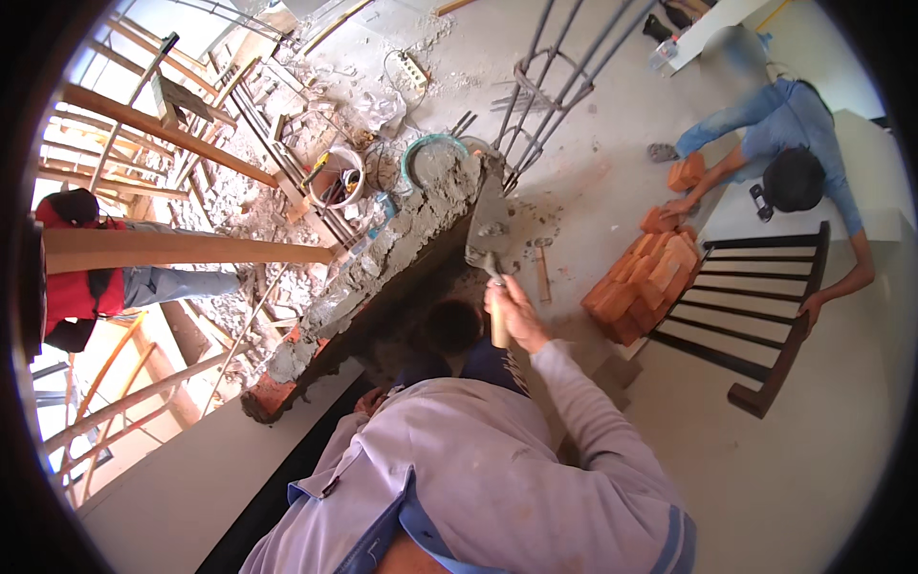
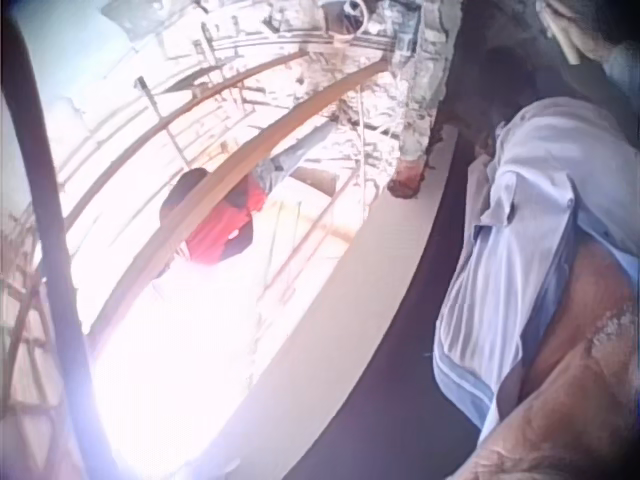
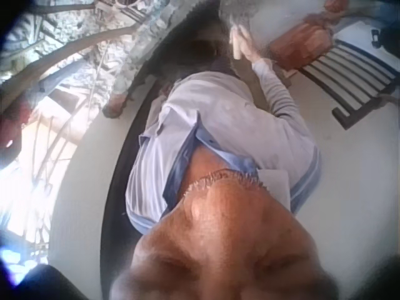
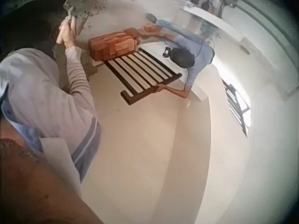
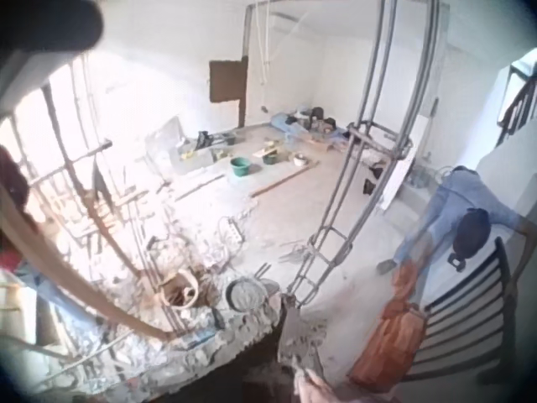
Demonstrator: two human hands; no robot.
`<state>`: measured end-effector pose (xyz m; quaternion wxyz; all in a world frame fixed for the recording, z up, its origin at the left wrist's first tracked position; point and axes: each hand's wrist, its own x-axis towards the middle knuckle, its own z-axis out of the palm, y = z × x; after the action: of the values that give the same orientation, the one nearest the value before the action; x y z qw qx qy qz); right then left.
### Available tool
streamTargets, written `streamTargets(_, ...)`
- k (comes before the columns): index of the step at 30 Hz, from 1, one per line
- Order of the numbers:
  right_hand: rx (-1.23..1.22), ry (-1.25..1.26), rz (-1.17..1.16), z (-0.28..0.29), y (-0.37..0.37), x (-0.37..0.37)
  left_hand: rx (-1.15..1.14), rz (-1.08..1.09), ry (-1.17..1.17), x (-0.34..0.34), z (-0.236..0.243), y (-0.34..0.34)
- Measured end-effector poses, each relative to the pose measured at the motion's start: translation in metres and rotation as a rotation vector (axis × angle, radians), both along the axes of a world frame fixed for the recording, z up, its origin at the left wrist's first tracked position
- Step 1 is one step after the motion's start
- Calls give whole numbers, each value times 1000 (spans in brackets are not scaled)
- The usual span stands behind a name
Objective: The person builds a brick wall by applying mortar to the top of the existing bricks using a trowel and then placing new bricks on top of the mortar, pressing them down by hand.
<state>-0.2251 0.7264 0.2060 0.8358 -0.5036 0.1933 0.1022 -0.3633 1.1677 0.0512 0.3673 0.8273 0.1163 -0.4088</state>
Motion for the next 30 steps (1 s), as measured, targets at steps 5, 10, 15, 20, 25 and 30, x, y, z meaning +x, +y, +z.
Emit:
streamTargets(5,-81,-117,-40,-67,75,15,168,-190,-8,32,100,3)
streamTargets(10,22,-99,-209,-120,70,34,114,-194,5,26,104,50)
streamTargets(15,-262,81,-256,-74,30,1,-14,-251,107,-13,5,114)
streamTargets(20,-1741,-251,189,131,1,35,-106,-103,28,-68,-104,135)
streamTargets(25,-2712,-534,470,159,5,163,-118,-227,102,-54,-133,71)
streamTargets(30,-2678,-244,1048,136,43,190,-274,218,-112,-50,-99,15)
